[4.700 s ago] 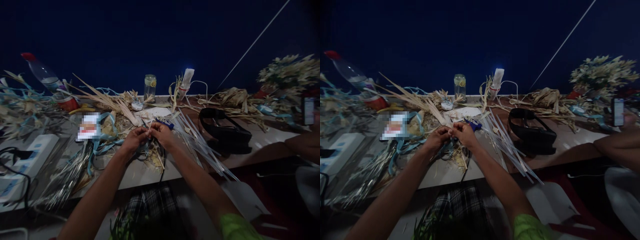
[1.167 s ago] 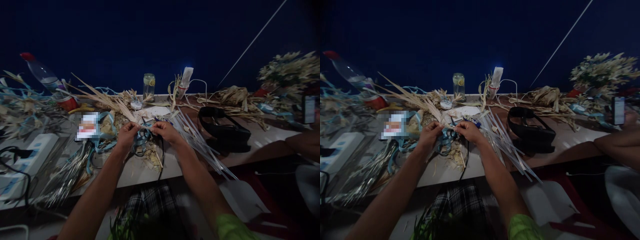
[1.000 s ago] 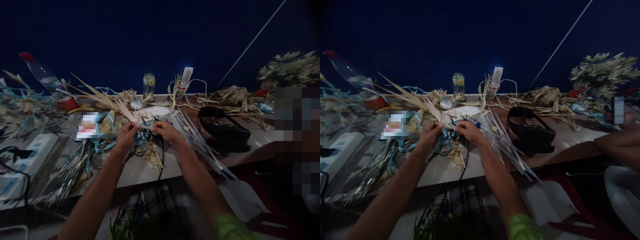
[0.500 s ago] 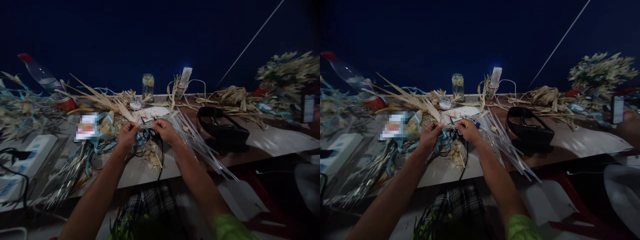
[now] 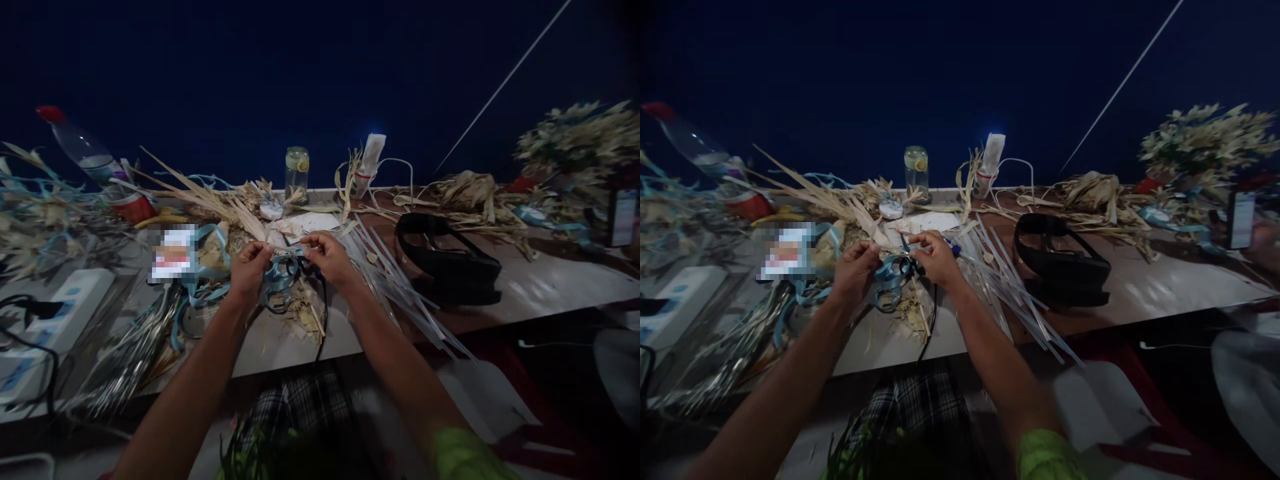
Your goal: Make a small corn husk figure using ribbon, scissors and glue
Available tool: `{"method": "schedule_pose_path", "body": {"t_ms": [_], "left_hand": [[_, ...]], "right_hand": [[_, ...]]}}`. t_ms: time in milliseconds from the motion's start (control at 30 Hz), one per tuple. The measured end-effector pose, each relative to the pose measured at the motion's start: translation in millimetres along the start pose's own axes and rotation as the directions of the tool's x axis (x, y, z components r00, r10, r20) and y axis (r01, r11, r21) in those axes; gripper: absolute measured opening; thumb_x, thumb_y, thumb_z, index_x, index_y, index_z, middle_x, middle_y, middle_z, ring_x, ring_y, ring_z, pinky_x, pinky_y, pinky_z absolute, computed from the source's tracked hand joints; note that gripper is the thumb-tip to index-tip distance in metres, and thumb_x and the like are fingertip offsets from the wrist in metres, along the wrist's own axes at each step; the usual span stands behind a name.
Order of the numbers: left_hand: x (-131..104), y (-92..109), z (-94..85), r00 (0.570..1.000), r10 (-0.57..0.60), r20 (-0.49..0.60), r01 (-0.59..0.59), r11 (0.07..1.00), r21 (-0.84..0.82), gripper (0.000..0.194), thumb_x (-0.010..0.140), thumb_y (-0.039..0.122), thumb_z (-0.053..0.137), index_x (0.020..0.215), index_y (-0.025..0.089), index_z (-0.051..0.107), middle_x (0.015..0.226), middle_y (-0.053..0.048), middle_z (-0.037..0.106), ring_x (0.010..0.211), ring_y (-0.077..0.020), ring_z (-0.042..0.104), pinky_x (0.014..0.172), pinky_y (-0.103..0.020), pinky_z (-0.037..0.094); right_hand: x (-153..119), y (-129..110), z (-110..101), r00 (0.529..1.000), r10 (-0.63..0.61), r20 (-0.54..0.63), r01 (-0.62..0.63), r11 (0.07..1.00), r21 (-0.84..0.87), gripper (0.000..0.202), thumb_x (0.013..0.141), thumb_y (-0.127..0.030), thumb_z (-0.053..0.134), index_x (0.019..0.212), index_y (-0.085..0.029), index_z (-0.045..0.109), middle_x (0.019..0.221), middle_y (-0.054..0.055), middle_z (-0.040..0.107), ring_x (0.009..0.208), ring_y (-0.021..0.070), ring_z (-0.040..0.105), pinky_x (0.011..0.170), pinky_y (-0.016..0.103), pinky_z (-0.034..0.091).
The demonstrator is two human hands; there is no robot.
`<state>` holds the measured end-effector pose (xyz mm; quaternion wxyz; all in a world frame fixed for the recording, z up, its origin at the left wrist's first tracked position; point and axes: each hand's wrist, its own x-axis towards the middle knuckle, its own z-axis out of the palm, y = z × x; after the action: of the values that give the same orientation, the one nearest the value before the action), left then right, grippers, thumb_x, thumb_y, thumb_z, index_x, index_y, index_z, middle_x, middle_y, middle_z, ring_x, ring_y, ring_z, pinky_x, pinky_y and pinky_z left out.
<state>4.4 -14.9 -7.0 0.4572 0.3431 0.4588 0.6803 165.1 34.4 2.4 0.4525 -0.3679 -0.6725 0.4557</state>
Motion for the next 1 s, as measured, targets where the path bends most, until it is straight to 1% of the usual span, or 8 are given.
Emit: {"method": "schedule_pose_path", "body": {"t_ms": [100, 200, 367, 433, 500, 667, 833, 1000], "left_hand": [[1, -4, -2.0, 1.000, 0.007, 0.026, -0.007, 1.000, 0.009, 0.021, 0.064, 0.029, 0.070, 0.065, 0.014, 0.055, 0.050, 0.006, 0.043, 0.044, -0.0033, 0.035, 0.045, -0.018, 0.028], [0, -4, -1.0, 0.999, -0.003, 0.048, 0.002, 1.000, 0.021, 0.019, 0.064, 0.028, 0.070, 0.066, 0.014, 0.057, 0.053, 0.006, 0.045, 0.045, -0.0031, 0.036, 0.046, -0.017, 0.028], [-3, 0, 2.9, 0.997, -0.062, 0.044, 0.062, 0.998, 0.014, 0.020, 0.062, 0.027, 0.072, 0.067, 0.014, 0.057, 0.053, 0.006, 0.045, 0.044, -0.0033, 0.037, 0.044, -0.017, 0.027], [-3, 2, 3.6, 0.997, -0.065, 0.037, 0.066, 0.998, -0.024, 0.021, 0.061, 0.026, 0.072, 0.066, 0.014, 0.056, 0.051, 0.006, 0.043, 0.043, -0.0030, 0.035, 0.043, -0.017, 0.026], [-3, 5, 3.4, 0.998, -0.064, 0.027, 0.066, 0.994, -0.086, 0.021, 0.061, 0.026, 0.072, 0.065, 0.014, 0.055, 0.050, 0.007, 0.041, 0.042, -0.0025, 0.033, 0.042, -0.016, 0.026], [-4, 10, 2.0, 0.987, -0.152, 0.046, 0.157, 0.977, -0.141, 0.023, 0.063, 0.030, 0.072, 0.067, 0.014, 0.056, 0.048, 0.008, 0.033, 0.041, -0.0027, 0.031, 0.042, -0.016, 0.029], [-7, 9, 2.9, 0.954, -0.267, 0.135, 0.283, 0.953, -0.113, 0.030, 0.061, 0.038, 0.073, 0.072, 0.013, 0.058, 0.050, 0.007, 0.036, 0.043, -0.0033, 0.034, 0.046, -0.017, 0.035], [-8, 8, 1.6, 0.934, -0.264, 0.239, 0.292, 0.952, -0.090, 0.036, 0.061, 0.044, 0.071, 0.063, 0.013, 0.054, 0.049, 0.007, 0.034, 0.044, -0.0038, 0.035, 0.046, -0.018, 0.035]], "right_hand": [[-1, -1, 3, 0.993, 0.068, 0.096, -0.081, 0.986, 0.147, 0.031, 0.070, -0.033, 0.060, 0.097, -0.020, 0.060, 0.090, 0.002, 0.060, 0.079, 0.0127, 0.054, 0.074, 0.027, 0.042], [-3, -1, 8, 0.981, 0.110, 0.159, -0.131, 0.982, 0.132, 0.022, 0.069, -0.035, 0.061, 0.083, -0.017, 0.061, 0.077, 0.001, 0.060, 0.069, 0.0111, 0.052, 0.066, 0.025, 0.041], [-3, -2, 8, 0.997, 0.060, 0.052, -0.062, 0.997, 0.043, 0.016, 0.071, -0.031, 0.059, 0.066, -0.017, 0.057, 0.059, -0.003, 0.053, 0.057, 0.0091, 0.045, 0.057, 0.023, 0.037], [-3, -4, 5, 1.000, -0.021, -0.019, 0.021, 0.999, -0.044, 0.014, 0.073, -0.028, 0.057, 0.067, -0.016, 0.057, 0.061, -0.002, 0.054, 0.059, 0.0099, 0.046, 0.059, 0.023, 0.038], [-4, -6, 1, 0.983, -0.170, -0.068, 0.158, 0.976, -0.148, 0.012, 0.076, -0.025, 0.055, 0.068, -0.016, 0.058, 0.067, 0.000, 0.056, 0.065, 0.0113, 0.050, 0.064, 0.025, 0.039], [-6, -5, -4, 0.876, -0.481, -0.043, 0.431, 0.817, -0.382, 0.010, 0.079, -0.017, 0.053, 0.078, -0.018, 0.062, 0.079, 0.003, 0.060, 0.079, 0.0146, 0.055, 0.078, 0.031, 0.039], [-7, 0, -5, 0.812, -0.584, 0.001, 0.499, 0.692, -0.522, 0.014, 0.079, -0.015, 0.052, 0.084, -0.020, 0.064, 0.084, 0.004, 0.061, 0.085, 0.0160, 0.054, 0.081, 0.034, 0.037], [-7, -1, -7, 0.793, -0.610, 0.010, 0.501, 0.642, -0.580, 0.015, 0.079, -0.015, 0.053, 0.083, -0.022, 0.066, 0.080, 0.004, 0.058, 0.081, 0.0162, 0.052, 0.077, 0.034, 0.037]]}}
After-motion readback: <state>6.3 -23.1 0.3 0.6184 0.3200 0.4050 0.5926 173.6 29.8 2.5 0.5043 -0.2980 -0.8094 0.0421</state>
